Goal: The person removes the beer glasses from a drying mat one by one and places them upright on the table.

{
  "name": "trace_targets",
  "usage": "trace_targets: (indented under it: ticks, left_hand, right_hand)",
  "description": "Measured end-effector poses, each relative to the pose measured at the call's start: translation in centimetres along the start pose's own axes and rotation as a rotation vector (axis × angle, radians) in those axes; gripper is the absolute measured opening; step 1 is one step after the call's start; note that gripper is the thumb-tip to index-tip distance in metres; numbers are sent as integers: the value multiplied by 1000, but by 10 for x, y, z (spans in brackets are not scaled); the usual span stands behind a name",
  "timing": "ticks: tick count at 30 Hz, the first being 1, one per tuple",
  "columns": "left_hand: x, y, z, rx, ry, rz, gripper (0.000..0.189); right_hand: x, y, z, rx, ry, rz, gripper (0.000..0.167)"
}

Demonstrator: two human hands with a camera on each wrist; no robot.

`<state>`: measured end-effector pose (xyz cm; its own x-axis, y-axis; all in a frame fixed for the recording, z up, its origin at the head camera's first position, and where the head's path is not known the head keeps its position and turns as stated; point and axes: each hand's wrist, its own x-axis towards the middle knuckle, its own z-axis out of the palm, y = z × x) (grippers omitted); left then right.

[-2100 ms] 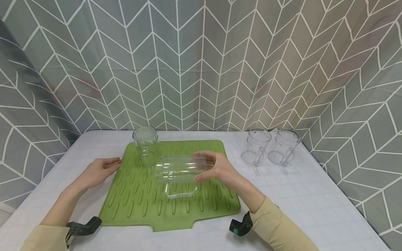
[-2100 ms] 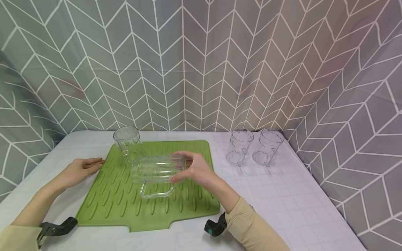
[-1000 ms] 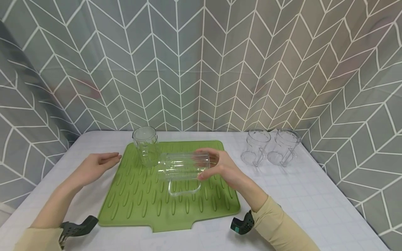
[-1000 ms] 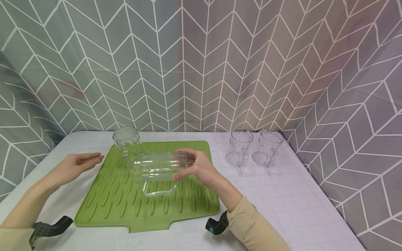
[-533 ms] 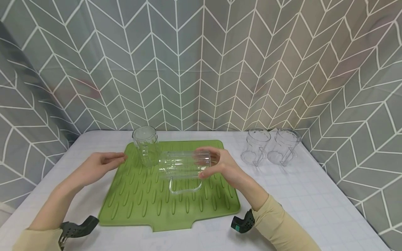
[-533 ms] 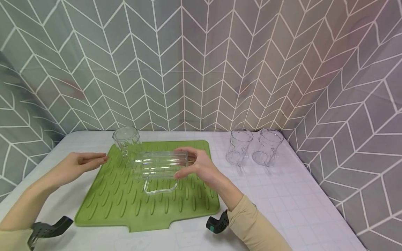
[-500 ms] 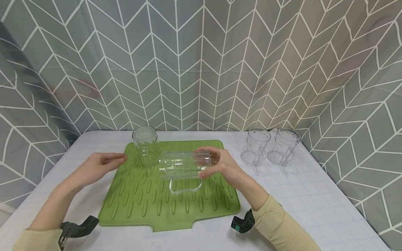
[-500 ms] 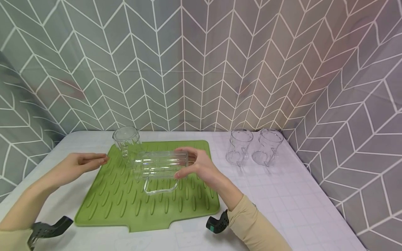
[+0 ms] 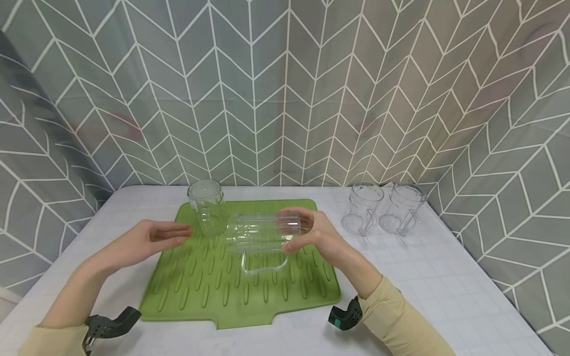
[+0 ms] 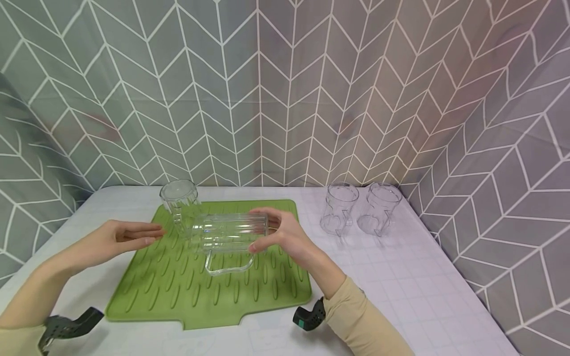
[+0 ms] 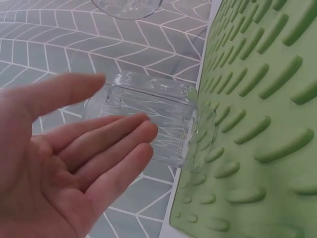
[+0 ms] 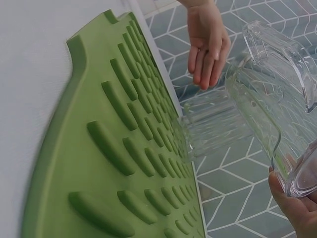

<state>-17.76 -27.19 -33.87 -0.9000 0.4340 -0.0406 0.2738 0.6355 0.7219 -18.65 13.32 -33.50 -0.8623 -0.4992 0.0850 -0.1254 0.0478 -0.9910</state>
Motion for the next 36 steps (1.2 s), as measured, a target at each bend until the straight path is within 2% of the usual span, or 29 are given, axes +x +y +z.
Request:
trace_targets:
  ticks: [8, 21, 28, 36]
  left_hand:
    - [1, 3, 4, -130, -66, 100, 56]
    - [8, 6, 13, -372, -169, 198, 59]
    - [12, 10, 21, -417, -190, 231, 59]
    - [15, 14, 28, -473, -248, 247, 58]
  right_hand:
    - [-1, -2, 0, -8, 15, -1, 71]
    - [-2, -3, 0, 8, 26, 4, 72]
    - [-3, -5, 1, -10, 36, 0, 73]
    - [-4, -6, 3, 2, 24, 0, 73]
